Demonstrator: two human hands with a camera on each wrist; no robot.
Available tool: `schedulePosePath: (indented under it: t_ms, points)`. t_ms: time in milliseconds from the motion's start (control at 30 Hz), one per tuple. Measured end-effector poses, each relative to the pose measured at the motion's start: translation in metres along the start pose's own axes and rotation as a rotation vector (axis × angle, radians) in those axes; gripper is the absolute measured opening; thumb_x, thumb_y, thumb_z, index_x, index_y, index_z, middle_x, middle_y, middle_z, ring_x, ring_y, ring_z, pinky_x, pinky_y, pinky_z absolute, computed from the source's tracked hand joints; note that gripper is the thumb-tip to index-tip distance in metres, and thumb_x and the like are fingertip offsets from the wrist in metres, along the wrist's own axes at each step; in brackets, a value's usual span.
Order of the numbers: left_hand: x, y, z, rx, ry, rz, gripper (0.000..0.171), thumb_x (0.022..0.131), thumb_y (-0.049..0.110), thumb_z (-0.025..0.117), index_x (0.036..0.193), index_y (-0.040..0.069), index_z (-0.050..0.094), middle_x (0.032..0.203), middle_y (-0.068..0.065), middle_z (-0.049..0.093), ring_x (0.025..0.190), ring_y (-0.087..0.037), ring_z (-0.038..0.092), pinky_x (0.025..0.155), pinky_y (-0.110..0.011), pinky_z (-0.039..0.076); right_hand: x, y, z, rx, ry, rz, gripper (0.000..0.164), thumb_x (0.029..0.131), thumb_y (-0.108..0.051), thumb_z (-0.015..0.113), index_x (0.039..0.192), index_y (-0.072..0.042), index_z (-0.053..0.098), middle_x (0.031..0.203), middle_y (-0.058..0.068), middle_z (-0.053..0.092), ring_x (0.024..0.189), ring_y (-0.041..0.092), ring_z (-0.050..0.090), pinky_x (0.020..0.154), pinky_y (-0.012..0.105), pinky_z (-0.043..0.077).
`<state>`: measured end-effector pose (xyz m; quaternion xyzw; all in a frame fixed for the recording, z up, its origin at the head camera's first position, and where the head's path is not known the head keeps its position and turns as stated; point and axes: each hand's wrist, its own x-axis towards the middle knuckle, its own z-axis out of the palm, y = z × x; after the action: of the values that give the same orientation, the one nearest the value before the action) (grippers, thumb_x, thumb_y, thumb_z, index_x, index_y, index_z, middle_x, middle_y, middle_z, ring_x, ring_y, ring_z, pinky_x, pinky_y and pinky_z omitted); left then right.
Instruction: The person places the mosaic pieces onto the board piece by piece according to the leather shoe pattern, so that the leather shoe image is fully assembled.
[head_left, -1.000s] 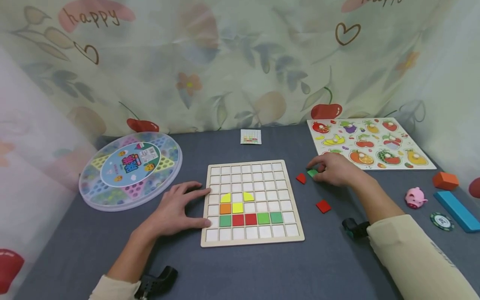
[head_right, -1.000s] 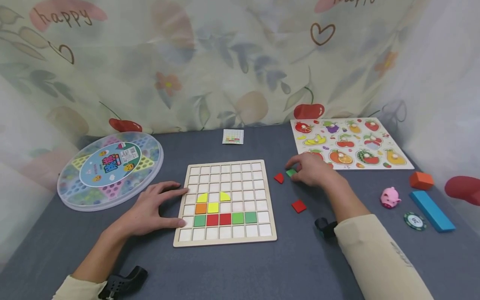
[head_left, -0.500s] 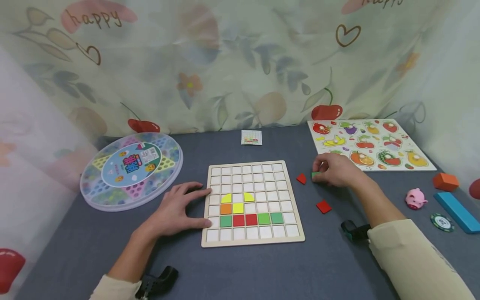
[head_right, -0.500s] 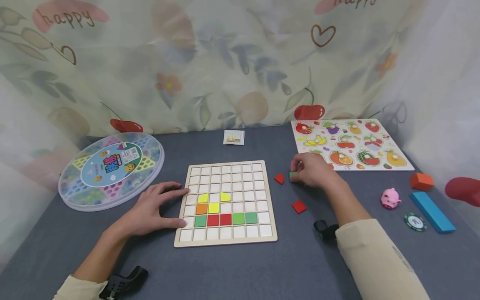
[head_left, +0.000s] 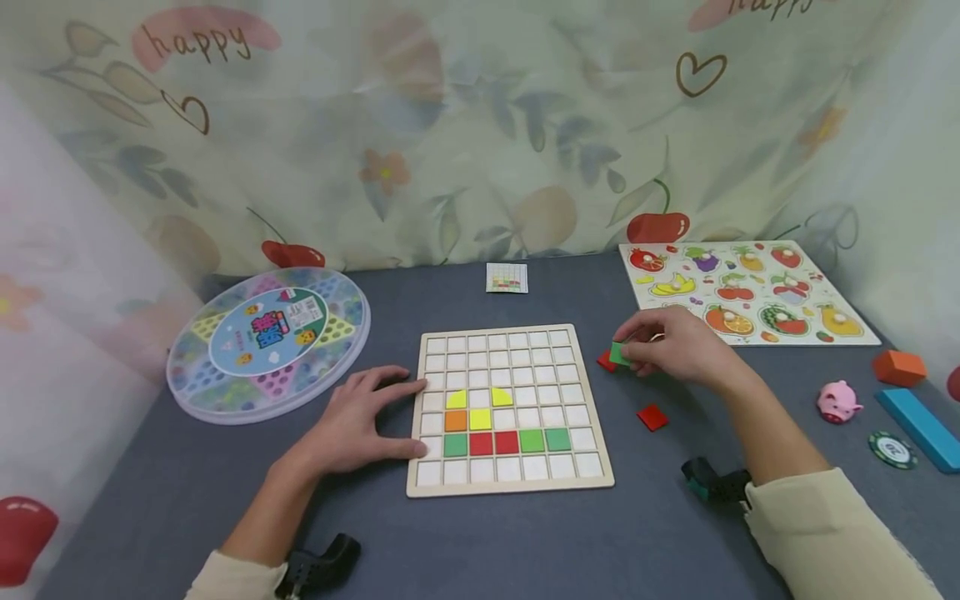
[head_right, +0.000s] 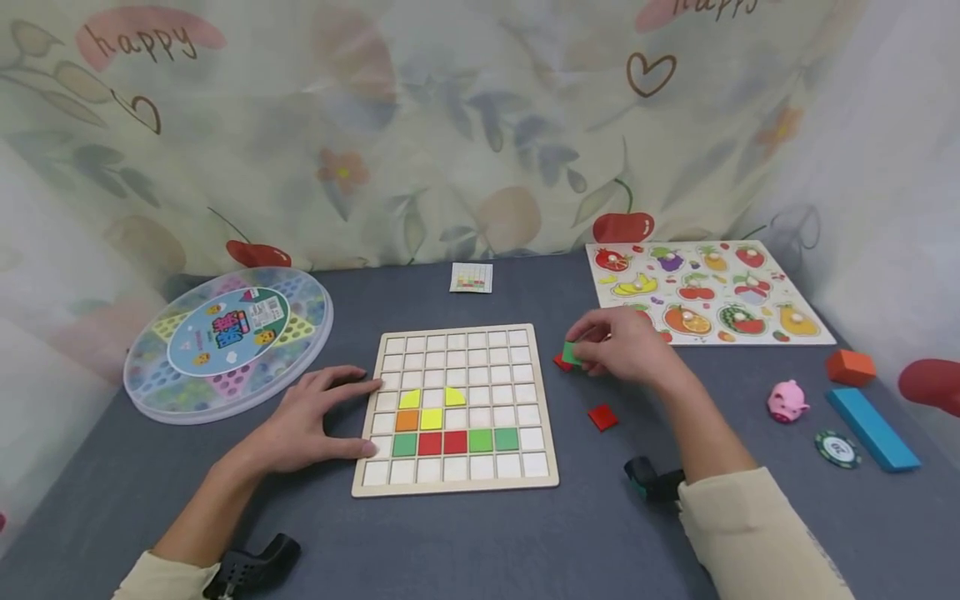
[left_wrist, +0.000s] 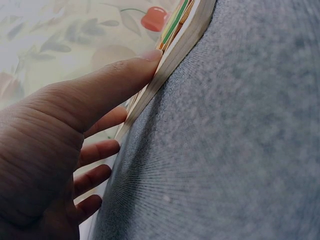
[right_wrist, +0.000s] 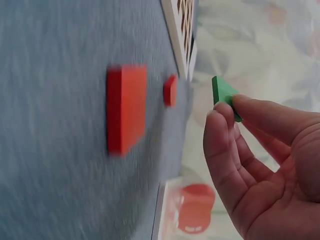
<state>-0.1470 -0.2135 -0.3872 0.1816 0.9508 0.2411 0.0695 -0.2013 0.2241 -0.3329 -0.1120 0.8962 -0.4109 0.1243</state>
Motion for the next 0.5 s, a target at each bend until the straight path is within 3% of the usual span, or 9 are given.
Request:
schedulePosePath:
  t_ms: [500]
  points:
    - [0.0,0.0,0.0,0.002,-0.001,-0.004,0.082,0.079,0.064,0.081,0.15,0.031,0.056,0.158,-0.008,0.042,0.146,-0.037,0.03,0.114,-0.067,0.026,0.0,-0.047,0.032,0.051,-0.089,-0.07,0.021,0.096,-0.011,0.071,0.115,-0.002,0.072,0.098,0.013,0.07,0.077,0.021,0.068,0.076,0.035,0.06]
